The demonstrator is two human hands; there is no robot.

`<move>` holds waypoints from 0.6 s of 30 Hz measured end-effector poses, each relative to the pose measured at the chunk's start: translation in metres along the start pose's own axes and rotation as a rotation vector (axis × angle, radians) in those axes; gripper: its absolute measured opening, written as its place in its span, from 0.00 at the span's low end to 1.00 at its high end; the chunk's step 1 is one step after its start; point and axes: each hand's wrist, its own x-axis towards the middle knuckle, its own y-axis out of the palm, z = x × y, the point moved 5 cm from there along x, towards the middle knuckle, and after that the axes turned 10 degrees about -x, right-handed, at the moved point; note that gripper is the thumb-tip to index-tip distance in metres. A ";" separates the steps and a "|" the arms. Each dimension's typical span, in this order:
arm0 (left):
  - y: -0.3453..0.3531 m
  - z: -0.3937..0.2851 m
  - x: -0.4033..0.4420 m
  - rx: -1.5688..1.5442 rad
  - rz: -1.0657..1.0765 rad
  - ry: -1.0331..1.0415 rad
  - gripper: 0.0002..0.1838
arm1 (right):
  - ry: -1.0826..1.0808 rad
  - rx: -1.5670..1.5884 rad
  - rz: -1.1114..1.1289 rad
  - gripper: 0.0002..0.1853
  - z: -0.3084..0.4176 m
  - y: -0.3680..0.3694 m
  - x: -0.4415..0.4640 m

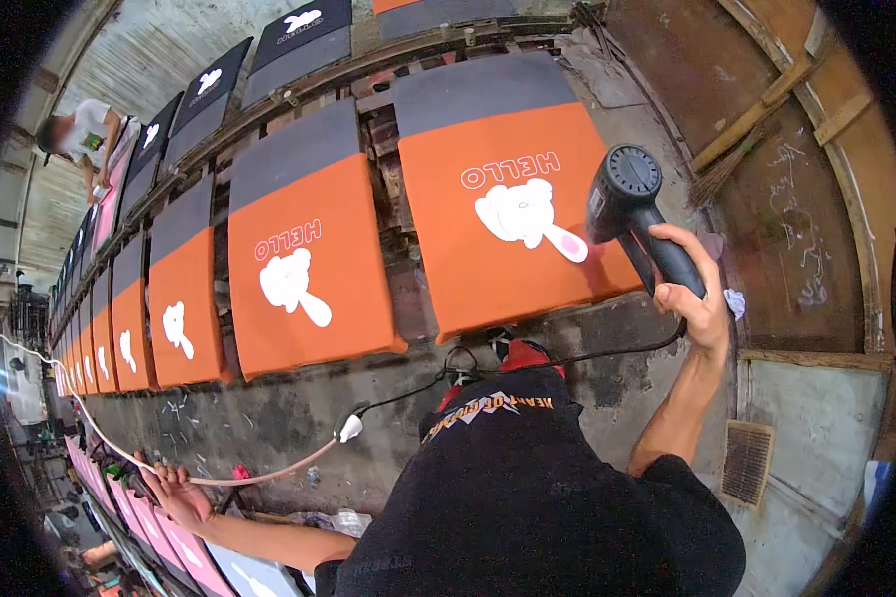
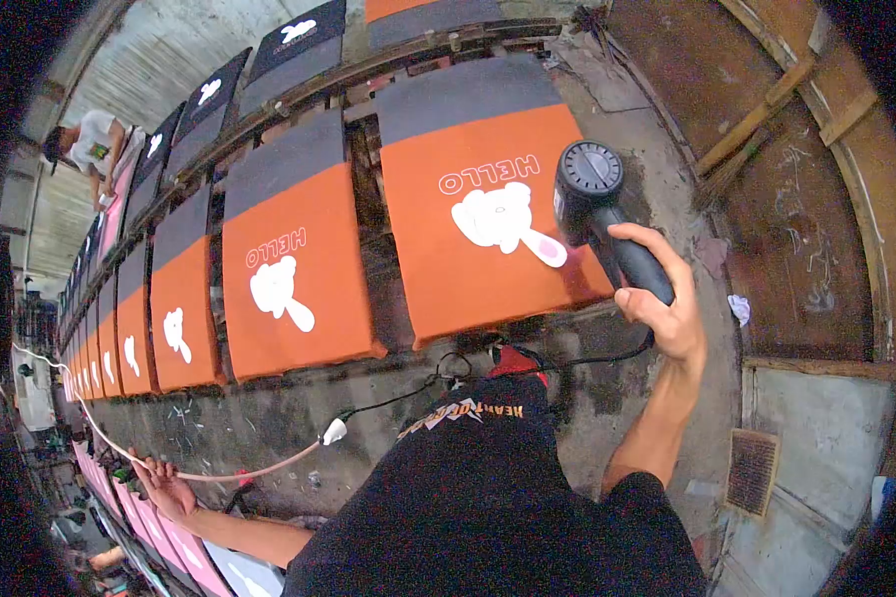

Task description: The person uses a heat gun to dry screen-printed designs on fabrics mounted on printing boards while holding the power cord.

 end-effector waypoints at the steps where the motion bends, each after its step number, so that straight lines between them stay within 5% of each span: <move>1: 0.004 0.000 -0.001 0.003 -0.007 -0.002 0.28 | -0.014 -0.001 -0.006 0.35 0.000 -0.002 0.001; 14: -0.018 0.001 0.004 -0.066 0.140 -0.061 0.30 | 0.032 0.123 0.146 0.33 0.001 0.036 0.042; 18: -0.016 -0.001 -0.006 -0.028 0.015 -0.037 0.25 | -0.035 0.065 0.090 0.34 -0.001 0.048 0.055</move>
